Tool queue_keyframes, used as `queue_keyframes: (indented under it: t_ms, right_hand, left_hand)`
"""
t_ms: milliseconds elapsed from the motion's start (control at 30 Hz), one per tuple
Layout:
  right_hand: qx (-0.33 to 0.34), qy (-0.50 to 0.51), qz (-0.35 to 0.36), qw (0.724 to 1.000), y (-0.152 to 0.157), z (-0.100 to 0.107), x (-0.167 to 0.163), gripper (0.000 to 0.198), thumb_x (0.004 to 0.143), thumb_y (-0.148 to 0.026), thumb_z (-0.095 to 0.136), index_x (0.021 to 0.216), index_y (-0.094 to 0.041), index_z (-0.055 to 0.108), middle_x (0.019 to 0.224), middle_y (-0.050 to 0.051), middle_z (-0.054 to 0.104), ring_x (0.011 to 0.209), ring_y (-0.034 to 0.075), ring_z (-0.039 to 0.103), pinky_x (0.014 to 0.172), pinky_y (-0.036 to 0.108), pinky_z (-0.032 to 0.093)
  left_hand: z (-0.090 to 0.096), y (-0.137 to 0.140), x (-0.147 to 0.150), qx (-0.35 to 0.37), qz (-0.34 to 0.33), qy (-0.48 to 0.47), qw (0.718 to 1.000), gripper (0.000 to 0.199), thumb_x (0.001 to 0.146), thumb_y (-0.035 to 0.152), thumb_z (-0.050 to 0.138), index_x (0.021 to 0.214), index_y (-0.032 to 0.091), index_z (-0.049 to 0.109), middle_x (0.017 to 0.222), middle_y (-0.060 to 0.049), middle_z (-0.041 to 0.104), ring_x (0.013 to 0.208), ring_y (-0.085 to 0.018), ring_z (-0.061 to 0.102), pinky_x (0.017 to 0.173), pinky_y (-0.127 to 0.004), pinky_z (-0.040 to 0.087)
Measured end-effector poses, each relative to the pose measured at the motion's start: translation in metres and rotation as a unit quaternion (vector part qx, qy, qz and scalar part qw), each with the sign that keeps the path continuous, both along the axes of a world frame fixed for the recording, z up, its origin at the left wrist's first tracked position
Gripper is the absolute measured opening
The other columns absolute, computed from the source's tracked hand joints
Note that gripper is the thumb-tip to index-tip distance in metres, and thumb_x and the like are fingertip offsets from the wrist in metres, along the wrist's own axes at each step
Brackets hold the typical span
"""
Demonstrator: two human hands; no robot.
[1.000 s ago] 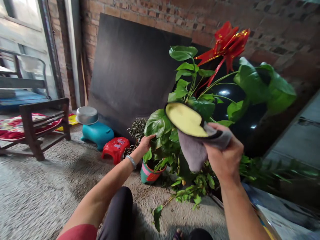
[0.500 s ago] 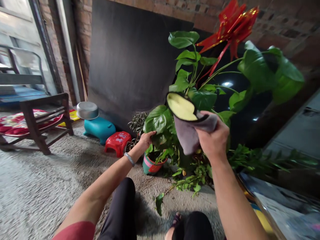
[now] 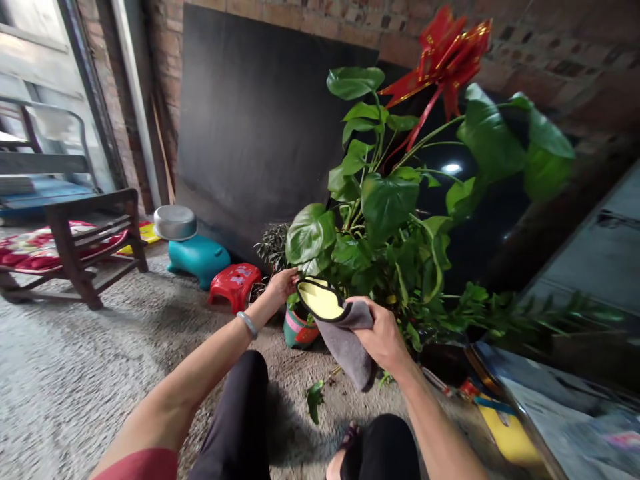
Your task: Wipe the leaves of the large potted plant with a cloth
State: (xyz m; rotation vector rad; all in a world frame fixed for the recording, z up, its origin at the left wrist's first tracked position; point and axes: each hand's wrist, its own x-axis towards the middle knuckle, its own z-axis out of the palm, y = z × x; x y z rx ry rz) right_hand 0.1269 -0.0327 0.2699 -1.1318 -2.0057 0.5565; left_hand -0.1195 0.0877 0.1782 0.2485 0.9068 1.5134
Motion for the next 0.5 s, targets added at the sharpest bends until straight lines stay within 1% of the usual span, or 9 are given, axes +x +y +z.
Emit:
queue_keyframes:
  t_ms: [67, 133, 167, 233, 267, 300, 367, 433, 500]
  right_hand:
    - [0.023, 0.020, -0.011, 0.999, -0.005, 0.010, 0.008, 0.028, 0.073, -0.024, 0.066, 0.099, -0.022, 0.079, 0.098, 0.007, 0.085, 0.093, 0.027, 0.079, 0.085, 0.037, 0.059]
    - [0.056, 0.045, -0.022, 0.997, -0.010, 0.018, 0.017, 0.026, 0.073, -0.025, 0.069, 0.097, -0.022, 0.079, 0.098, 0.007, 0.085, 0.093, 0.027, 0.079, 0.085, 0.037, 0.060]
    - [0.076, 0.061, -0.028, 0.995, -0.014, 0.023, 0.022, 0.026, 0.073, -0.025, 0.071, 0.098, -0.023, 0.079, 0.099, 0.007, 0.084, 0.093, 0.027, 0.079, 0.085, 0.037, 0.061]
    - [0.128, 0.099, -0.049, 0.986, -0.022, 0.034, 0.034, 0.025, 0.075, -0.025, 0.074, 0.100, -0.023, 0.079, 0.100, 0.007, 0.084, 0.094, 0.027, 0.079, 0.086, 0.038, 0.062]
    - [0.162, 0.119, -0.066, 0.977, -0.025, 0.041, 0.038, 0.025, 0.076, -0.025, 0.075, 0.101, -0.024, 0.079, 0.100, 0.006, 0.084, 0.093, 0.027, 0.079, 0.086, 0.038, 0.062]
    - [0.202, 0.138, -0.088, 0.966, -0.028, 0.051, 0.042, 0.025, 0.076, -0.026, 0.077, 0.101, -0.024, 0.078, 0.099, 0.005, 0.083, 0.092, 0.026, 0.079, 0.086, 0.039, 0.063]
    - [0.301, 0.168, -0.138, 0.929, -0.027, 0.078, 0.044, 0.025, 0.078, -0.027, 0.078, 0.103, -0.025, 0.077, 0.100, 0.005, 0.082, 0.092, 0.027, 0.078, 0.087, 0.042, 0.063]
    - [0.402, 0.189, -0.172, 0.879, -0.017, 0.111, 0.040, 0.023, 0.082, -0.029, 0.076, 0.105, -0.027, 0.074, 0.104, 0.005, 0.081, 0.098, 0.028, 0.077, 0.093, 0.046, 0.062]
    - [0.458, 0.181, -0.184, 0.851, 0.001, 0.140, 0.031, 0.022, 0.087, -0.031, 0.071, 0.109, -0.030, 0.072, 0.112, 0.007, 0.080, 0.109, 0.028, 0.075, 0.101, 0.048, 0.059]
  left_hand:
    - [-0.007, -0.018, 0.015, -0.026, -0.037, 0.028, 0.999, 0.020, 0.085, 0.013, 0.075, 0.072, 0.017, 0.061, 0.055, 0.001, 0.060, 0.046, -0.011, 0.053, 0.052, -0.023, 0.047]
    - [-0.010, -0.037, 0.030, -0.052, -0.110, 0.076, 0.990, 0.018, 0.084, 0.014, 0.075, 0.072, 0.017, 0.062, 0.059, -0.001, 0.064, 0.047, -0.012, 0.055, 0.053, -0.025, 0.048]
    - [-0.008, -0.046, 0.036, -0.047, -0.151, 0.101, 0.982, 0.017, 0.083, 0.015, 0.076, 0.072, 0.017, 0.063, 0.063, -0.003, 0.067, 0.049, -0.013, 0.058, 0.054, -0.026, 0.050]
    - [0.009, -0.055, 0.045, 0.015, -0.210, 0.143, 0.967, 0.013, 0.080, 0.017, 0.079, 0.076, 0.016, 0.066, 0.074, -0.008, 0.074, 0.056, -0.016, 0.063, 0.058, -0.029, 0.053]
    - [0.025, -0.055, 0.048, 0.068, -0.218, 0.157, 0.961, 0.012, 0.079, 0.017, 0.080, 0.079, 0.016, 0.068, 0.080, -0.009, 0.076, 0.060, -0.017, 0.065, 0.060, -0.030, 0.054]
    - [0.045, -0.050, 0.051, 0.122, -0.203, 0.169, 0.957, 0.013, 0.078, 0.017, 0.082, 0.081, 0.016, 0.070, 0.084, -0.010, 0.077, 0.063, -0.017, 0.066, 0.064, -0.031, 0.055]
    - [0.091, -0.032, 0.058, 0.197, -0.132, 0.194, 0.952, 0.016, 0.077, 0.017, 0.084, 0.089, 0.015, 0.073, 0.091, -0.009, 0.078, 0.069, -0.016, 0.066, 0.072, -0.032, 0.055]
    - [0.136, -0.005, 0.071, 0.227, -0.064, 0.204, 0.950, 0.024, 0.076, 0.016, 0.086, 0.098, 0.016, 0.076, 0.092, -0.007, 0.076, 0.079, -0.017, 0.068, 0.081, -0.033, 0.054]
    - [0.168, 0.022, 0.089, 0.215, -0.047, 0.185, 0.958, 0.023, 0.075, 0.017, 0.087, 0.094, 0.018, 0.075, 0.084, -0.005, 0.074, 0.083, -0.020, 0.069, 0.087, -0.036, 0.055]
